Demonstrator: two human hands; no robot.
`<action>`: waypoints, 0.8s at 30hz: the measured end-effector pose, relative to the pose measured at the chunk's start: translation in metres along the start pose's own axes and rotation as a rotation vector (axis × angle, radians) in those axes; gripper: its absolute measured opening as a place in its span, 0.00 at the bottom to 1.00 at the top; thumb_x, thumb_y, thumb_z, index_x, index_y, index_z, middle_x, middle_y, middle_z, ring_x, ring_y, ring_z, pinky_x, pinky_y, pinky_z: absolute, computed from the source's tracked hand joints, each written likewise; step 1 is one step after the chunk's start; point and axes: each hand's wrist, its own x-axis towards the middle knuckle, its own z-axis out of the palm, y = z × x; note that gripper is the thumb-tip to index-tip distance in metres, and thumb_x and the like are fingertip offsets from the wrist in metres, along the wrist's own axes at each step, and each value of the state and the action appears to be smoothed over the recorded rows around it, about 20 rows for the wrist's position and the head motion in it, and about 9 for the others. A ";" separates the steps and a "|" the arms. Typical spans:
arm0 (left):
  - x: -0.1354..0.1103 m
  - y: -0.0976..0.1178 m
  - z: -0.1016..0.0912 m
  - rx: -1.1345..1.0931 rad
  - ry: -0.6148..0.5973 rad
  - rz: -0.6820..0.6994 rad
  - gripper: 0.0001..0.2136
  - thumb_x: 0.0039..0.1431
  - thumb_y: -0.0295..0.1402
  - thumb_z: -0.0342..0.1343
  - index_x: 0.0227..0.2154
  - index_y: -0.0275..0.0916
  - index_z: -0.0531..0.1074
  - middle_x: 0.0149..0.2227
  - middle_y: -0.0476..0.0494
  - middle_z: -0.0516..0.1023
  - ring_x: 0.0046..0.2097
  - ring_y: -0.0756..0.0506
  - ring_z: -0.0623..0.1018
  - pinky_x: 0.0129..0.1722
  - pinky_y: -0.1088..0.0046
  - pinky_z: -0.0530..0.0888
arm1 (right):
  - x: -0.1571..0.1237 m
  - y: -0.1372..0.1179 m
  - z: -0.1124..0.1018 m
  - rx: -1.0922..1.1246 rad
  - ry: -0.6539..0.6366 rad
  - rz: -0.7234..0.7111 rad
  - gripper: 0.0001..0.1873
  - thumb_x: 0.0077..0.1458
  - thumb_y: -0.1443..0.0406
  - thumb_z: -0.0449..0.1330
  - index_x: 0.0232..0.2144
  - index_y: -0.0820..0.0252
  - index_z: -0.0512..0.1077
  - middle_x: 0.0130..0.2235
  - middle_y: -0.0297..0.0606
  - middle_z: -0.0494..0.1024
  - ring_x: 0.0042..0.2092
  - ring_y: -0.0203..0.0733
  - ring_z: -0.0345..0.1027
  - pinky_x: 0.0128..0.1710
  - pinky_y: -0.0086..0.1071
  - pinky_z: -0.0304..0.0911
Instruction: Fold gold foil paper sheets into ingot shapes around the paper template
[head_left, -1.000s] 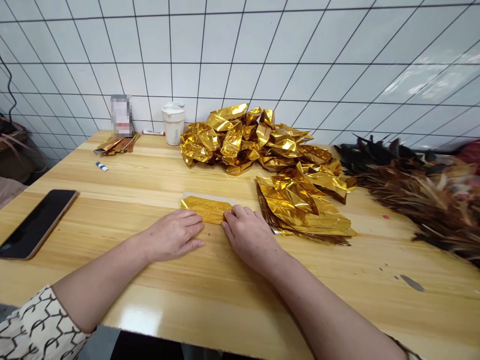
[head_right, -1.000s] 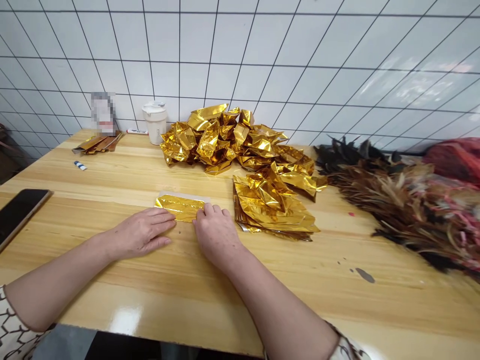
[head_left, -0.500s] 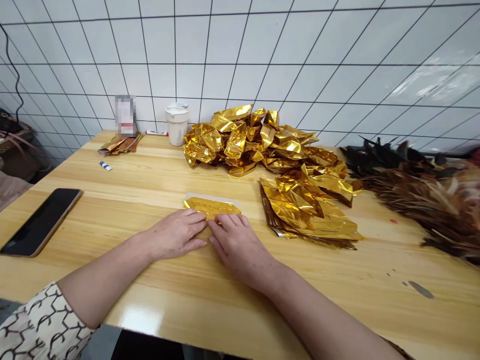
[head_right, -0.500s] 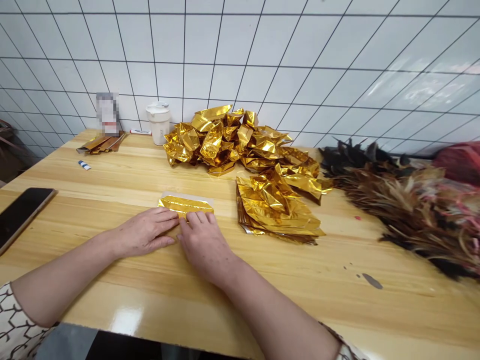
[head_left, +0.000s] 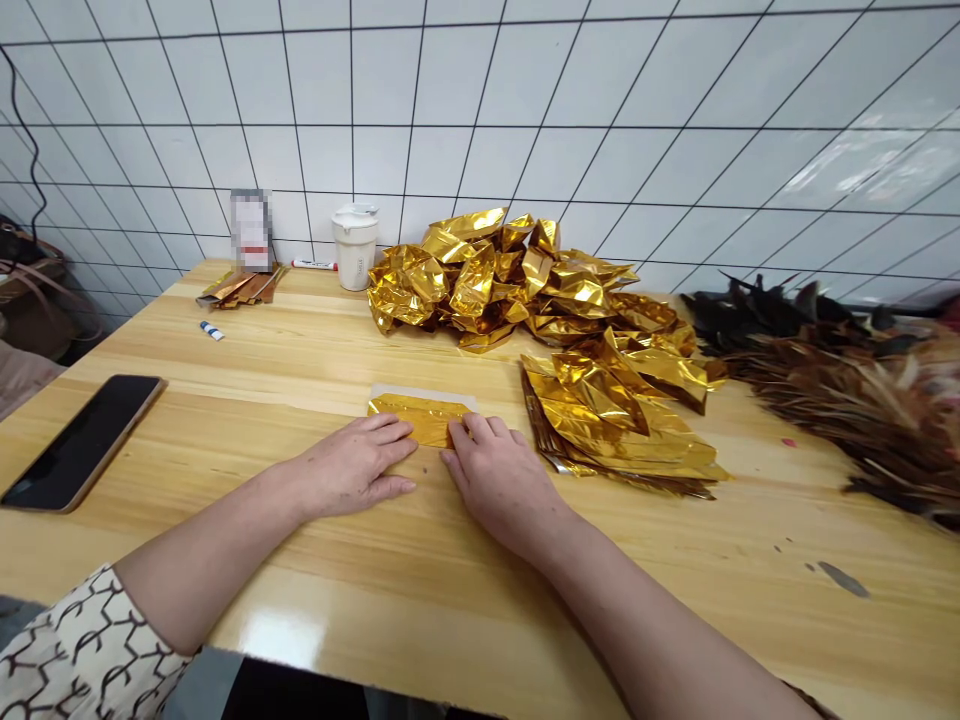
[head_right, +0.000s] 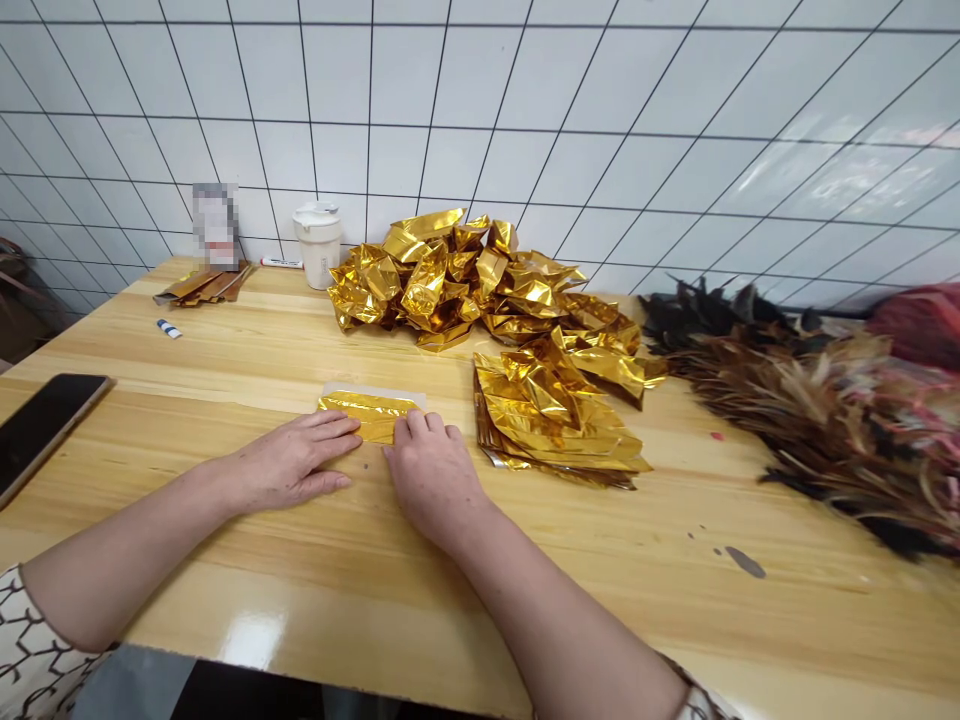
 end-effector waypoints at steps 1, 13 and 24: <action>0.000 0.000 0.000 0.007 0.004 0.001 0.19 0.64 0.42 0.48 0.49 0.34 0.70 0.52 0.35 0.73 0.56 0.39 0.69 0.56 0.61 0.67 | 0.001 0.002 -0.001 -0.013 -0.013 0.022 0.15 0.63 0.65 0.49 0.44 0.67 0.72 0.44 0.52 0.74 0.45 0.51 0.66 0.41 0.39 0.60; -0.002 -0.021 0.002 0.015 0.114 -0.165 0.15 0.66 0.34 0.45 0.28 0.37 0.74 0.33 0.42 0.79 0.42 0.43 0.78 0.46 0.65 0.74 | 0.004 0.008 -0.007 -0.044 -0.128 0.118 0.16 0.63 0.64 0.47 0.44 0.67 0.71 0.43 0.51 0.74 0.47 0.50 0.65 0.43 0.37 0.57; 0.001 -0.021 0.013 0.190 0.302 -0.100 0.10 0.60 0.24 0.50 0.25 0.36 0.73 0.34 0.39 0.78 0.39 0.44 0.77 0.43 0.65 0.76 | 0.005 0.008 -0.009 -0.030 -0.152 0.111 0.17 0.63 0.65 0.48 0.46 0.69 0.71 0.45 0.53 0.73 0.46 0.52 0.65 0.43 0.38 0.57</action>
